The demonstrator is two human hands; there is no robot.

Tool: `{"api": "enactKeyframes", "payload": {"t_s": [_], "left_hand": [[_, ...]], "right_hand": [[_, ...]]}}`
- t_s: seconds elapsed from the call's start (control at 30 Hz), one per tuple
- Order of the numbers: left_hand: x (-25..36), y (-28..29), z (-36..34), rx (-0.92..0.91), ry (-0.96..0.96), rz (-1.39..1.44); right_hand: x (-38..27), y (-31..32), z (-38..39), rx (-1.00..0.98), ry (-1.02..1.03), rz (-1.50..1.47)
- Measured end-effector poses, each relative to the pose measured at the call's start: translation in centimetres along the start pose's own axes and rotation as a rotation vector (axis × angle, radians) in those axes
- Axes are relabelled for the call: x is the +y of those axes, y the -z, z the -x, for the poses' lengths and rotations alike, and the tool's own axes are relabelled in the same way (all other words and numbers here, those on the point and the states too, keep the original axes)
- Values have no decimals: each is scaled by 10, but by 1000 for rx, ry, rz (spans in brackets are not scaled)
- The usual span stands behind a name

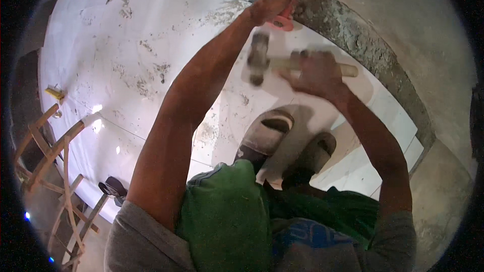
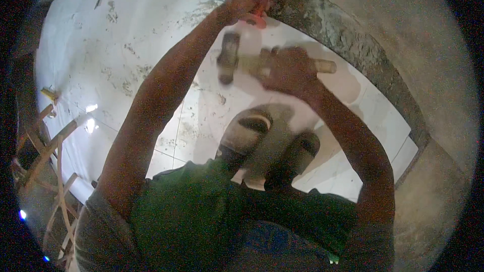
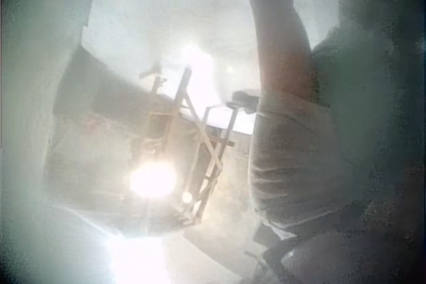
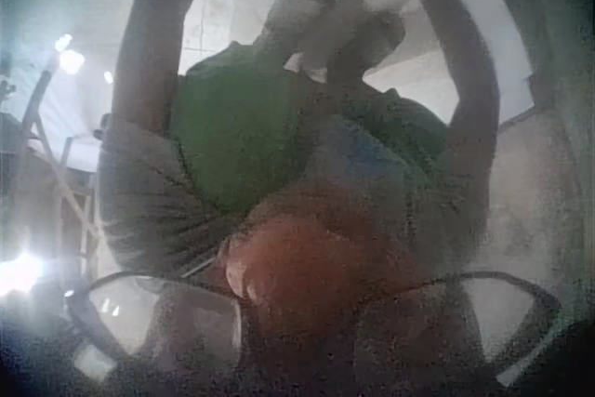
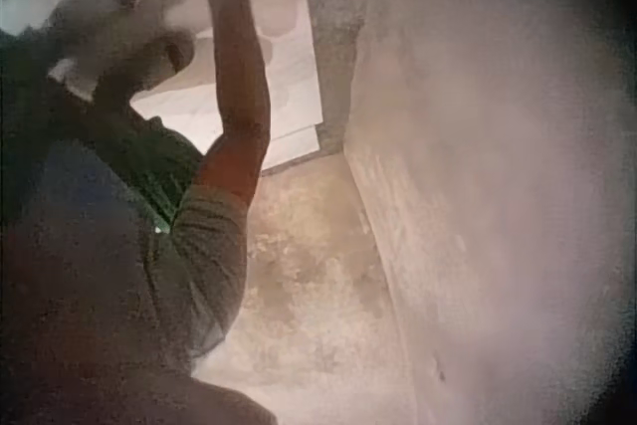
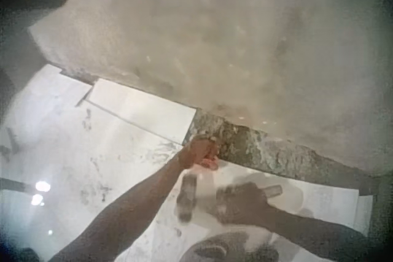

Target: The person measures a floor tile with a tape measure, marks it, and then uses a hammer and chisel to chip away at the concrete floor edge to prepare for tile placement.

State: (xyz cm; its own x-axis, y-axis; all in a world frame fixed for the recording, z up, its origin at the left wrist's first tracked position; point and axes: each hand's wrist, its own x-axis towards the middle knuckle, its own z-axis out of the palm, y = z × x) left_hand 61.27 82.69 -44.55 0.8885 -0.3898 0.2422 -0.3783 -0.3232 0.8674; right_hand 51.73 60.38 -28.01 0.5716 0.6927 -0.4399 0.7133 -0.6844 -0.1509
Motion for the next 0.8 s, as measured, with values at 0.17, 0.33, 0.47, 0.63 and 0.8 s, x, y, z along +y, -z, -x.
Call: {"api": "enactKeyframes", "payload": {"t_s": [0.17,0.33,0.47,0.63,0.8], "left_hand": [[-11,-17,-3,-67,237,76],[-68,32,21,18,38,115],[-3,-13,-22,-92,456,194],[14,11,-19,-130,39,-367],[21,11,-21,-182,77,-603]], "right_hand": [[11,2,20,125,710,133],[2,-6,-15,253,126,9],[20,-25,23,93,360,119],[39,19,-9,-59,-123,-49],[25,-4,17,74,4,-23]]}}
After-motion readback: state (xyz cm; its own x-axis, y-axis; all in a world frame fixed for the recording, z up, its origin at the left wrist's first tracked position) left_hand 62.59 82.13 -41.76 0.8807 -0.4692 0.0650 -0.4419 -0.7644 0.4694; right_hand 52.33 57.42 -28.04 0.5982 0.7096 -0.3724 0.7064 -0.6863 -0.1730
